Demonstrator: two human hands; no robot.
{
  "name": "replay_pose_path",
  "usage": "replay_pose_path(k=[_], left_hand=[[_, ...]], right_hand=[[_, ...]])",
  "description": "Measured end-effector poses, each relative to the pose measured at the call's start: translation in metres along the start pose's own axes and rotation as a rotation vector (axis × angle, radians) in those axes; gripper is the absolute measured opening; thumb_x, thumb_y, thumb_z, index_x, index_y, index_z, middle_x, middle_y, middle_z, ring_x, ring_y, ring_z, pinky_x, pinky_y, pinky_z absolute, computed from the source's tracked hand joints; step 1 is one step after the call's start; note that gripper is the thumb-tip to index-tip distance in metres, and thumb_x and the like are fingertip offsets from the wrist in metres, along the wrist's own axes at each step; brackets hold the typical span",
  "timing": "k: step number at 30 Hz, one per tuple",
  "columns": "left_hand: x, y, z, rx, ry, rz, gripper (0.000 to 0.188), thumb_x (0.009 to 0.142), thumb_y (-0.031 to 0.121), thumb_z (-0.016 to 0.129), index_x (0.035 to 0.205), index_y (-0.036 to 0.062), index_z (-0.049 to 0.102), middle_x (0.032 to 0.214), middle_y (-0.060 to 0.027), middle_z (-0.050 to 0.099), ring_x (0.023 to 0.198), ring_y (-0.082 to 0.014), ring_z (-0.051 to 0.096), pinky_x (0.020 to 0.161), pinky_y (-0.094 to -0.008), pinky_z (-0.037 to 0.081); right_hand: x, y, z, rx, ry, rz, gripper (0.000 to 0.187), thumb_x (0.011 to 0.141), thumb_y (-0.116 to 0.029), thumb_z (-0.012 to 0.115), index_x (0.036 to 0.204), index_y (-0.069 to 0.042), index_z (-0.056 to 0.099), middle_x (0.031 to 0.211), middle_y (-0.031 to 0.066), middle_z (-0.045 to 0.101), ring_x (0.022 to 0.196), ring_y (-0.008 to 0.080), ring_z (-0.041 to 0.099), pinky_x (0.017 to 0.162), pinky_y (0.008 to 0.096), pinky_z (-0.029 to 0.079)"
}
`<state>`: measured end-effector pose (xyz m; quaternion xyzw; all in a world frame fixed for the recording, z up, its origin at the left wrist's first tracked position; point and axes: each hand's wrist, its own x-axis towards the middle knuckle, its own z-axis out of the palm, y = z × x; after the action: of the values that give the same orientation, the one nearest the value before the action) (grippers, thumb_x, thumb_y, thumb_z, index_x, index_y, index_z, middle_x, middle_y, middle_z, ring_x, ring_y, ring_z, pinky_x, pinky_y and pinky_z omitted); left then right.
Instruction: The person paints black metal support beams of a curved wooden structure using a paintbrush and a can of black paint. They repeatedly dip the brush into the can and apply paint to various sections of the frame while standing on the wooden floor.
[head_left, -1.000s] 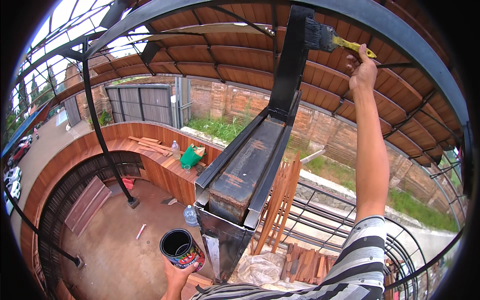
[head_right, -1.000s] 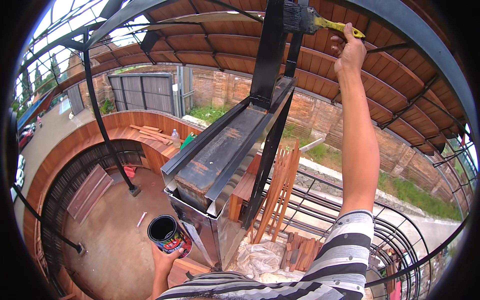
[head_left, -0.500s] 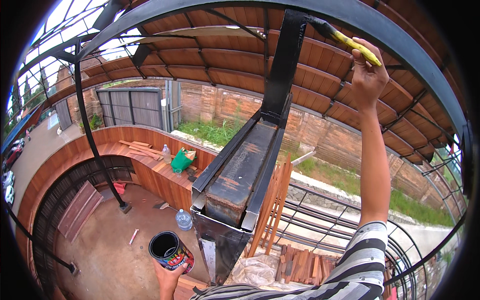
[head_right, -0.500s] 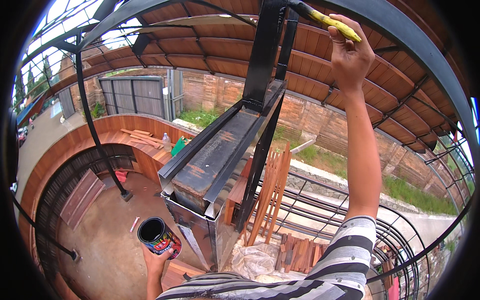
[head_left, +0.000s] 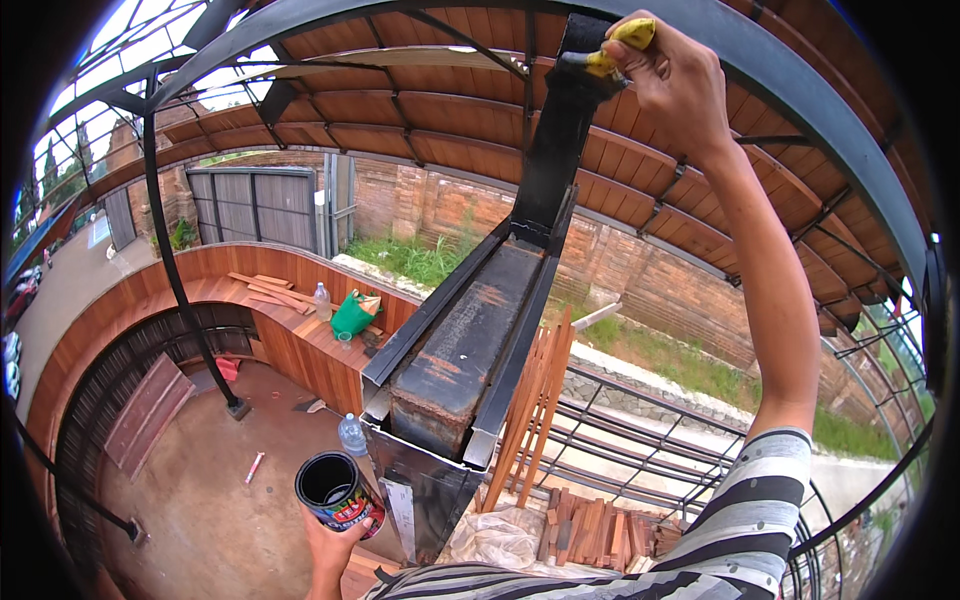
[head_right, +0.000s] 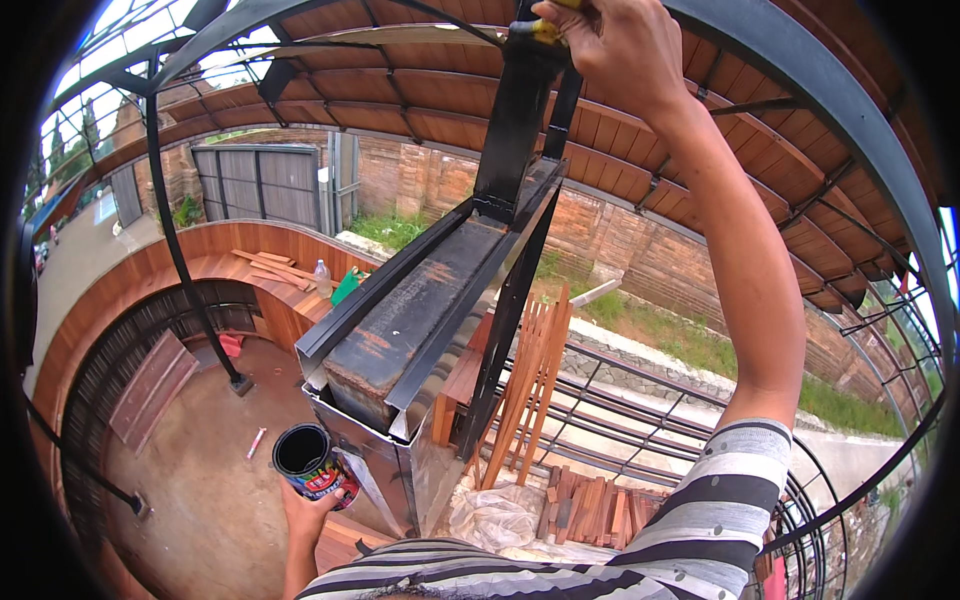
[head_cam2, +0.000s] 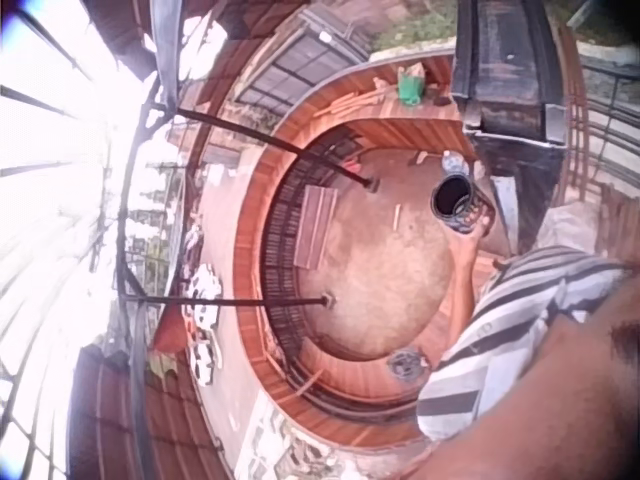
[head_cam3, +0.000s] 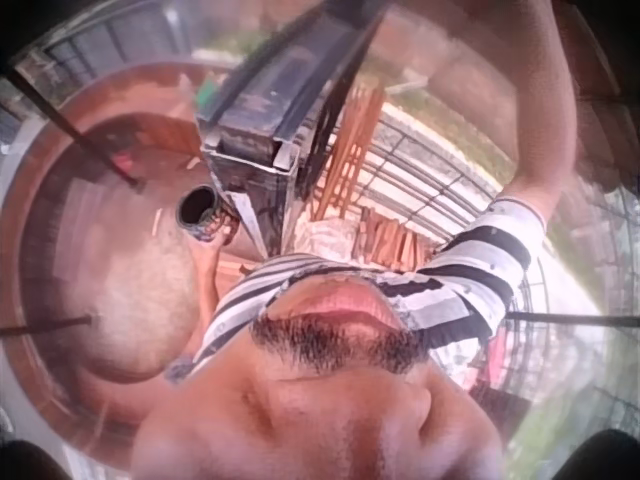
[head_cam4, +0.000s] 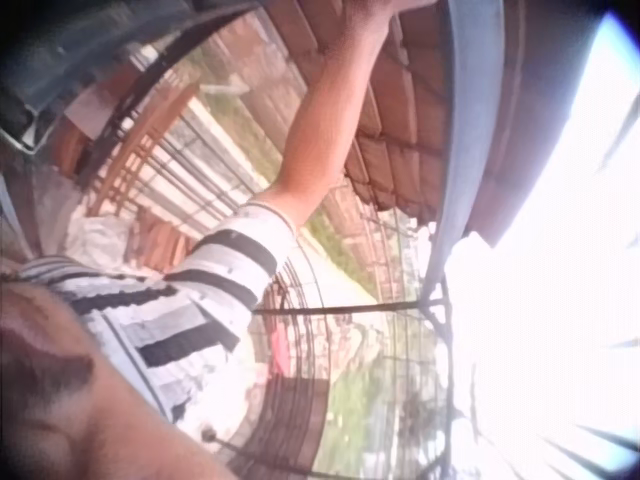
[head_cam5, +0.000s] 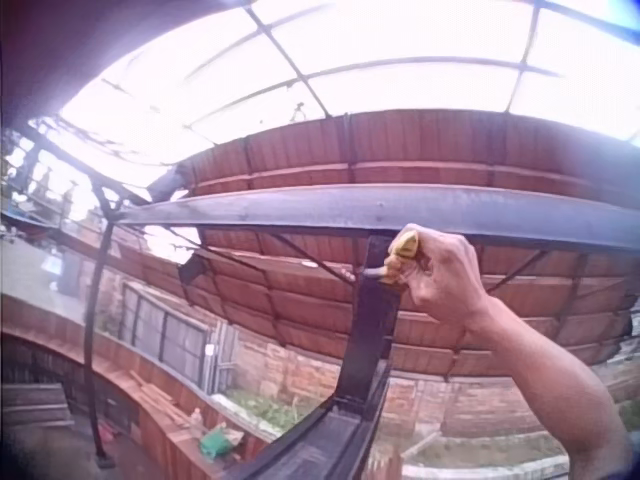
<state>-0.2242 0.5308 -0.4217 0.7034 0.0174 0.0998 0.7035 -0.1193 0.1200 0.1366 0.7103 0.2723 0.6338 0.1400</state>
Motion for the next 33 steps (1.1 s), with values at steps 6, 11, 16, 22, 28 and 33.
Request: replay_pose_path(k=[6, 11, 16, 22, 28, 33], left_hand=[[0.003, -0.002, 0.007, 0.034, 0.036, -0.014, 0.108, 0.061, 0.015, 0.098, 0.151, 0.0029, 0.040, 0.135, -0.0162, 0.062, 0.121, -0.0271, 0.063, 0.106, -0.0395, 0.050], [-0.007, -0.020, 0.002, 0.006, 0.072, -0.027, 0.106, 0.063, 0.014, 0.098, 0.151, 0.0034, 0.040, 0.136, -0.0161, 0.062, 0.120, -0.0266, 0.064, 0.105, -0.0390, 0.051], [-0.011, -0.019, -0.011, 0.010, 0.088, -0.025, 0.103, 0.065, 0.013, 0.098, 0.150, 0.0025, 0.041, 0.135, -0.0155, 0.063, 0.119, -0.0257, 0.064, 0.104, -0.0386, 0.052], [-0.010, -0.012, -0.012, 0.034, 0.122, -0.013, 0.102, 0.064, 0.013, 0.097, 0.149, 0.0021, 0.042, 0.135, -0.0163, 0.063, 0.119, -0.0262, 0.064, 0.104, -0.0389, 0.052], [-0.014, -0.016, -0.006, -0.004, 0.110, 0.014, 0.103, 0.063, 0.016, 0.098, 0.148, 0.0011, 0.043, 0.134, -0.0162, 0.064, 0.119, -0.0270, 0.064, 0.105, -0.0393, 0.051], [-0.019, -0.022, -0.008, 0.021, 0.113, -0.035, 0.104, 0.063, 0.018, 0.099, 0.149, 0.0014, 0.043, 0.136, -0.0161, 0.063, 0.121, -0.0272, 0.063, 0.106, -0.0395, 0.051]], right_hand=[[0.003, -0.021, -0.007, -0.213, 0.044, -0.311, 0.015, 0.096, -0.019, 0.076, 0.105, -0.007, 0.071, 0.094, 0.0061, 0.076, 0.076, 0.0178, 0.071, 0.064, 0.0328, 0.055], [-0.103, -0.089, 0.005, 0.032, -0.215, -0.427, 0.033, 0.073, -0.006, 0.081, 0.103, -0.011, 0.069, 0.092, 0.0057, 0.073, 0.078, 0.0202, 0.072, 0.061, 0.0326, 0.056], [-0.124, -0.095, -0.010, 0.341, -0.235, -0.150, 0.018, 0.089, -0.014, 0.081, 0.102, -0.007, 0.071, 0.087, 0.0080, 0.073, 0.071, 0.0237, 0.071, 0.059, 0.0325, 0.053], [-0.103, -0.103, -0.003, 0.450, -0.289, 0.114, 0.017, 0.094, -0.020, 0.080, 0.100, -0.007, 0.072, 0.089, 0.0086, 0.075, 0.071, 0.0258, 0.072, 0.061, 0.0307, 0.053], [-0.097, -0.107, 0.016, 0.264, -0.149, -0.144, 0.017, 0.090, -0.019, 0.082, 0.098, -0.009, 0.071, 0.089, 0.0079, 0.075, 0.074, 0.0267, 0.073, 0.061, 0.0338, 0.055], [-0.094, -0.108, 0.022, 0.276, -0.309, -0.121, 0.020, 0.089, -0.021, 0.082, 0.102, -0.010, 0.070, 0.090, 0.0074, 0.075, 0.076, 0.0280, 0.073, 0.059, 0.0351, 0.054]])
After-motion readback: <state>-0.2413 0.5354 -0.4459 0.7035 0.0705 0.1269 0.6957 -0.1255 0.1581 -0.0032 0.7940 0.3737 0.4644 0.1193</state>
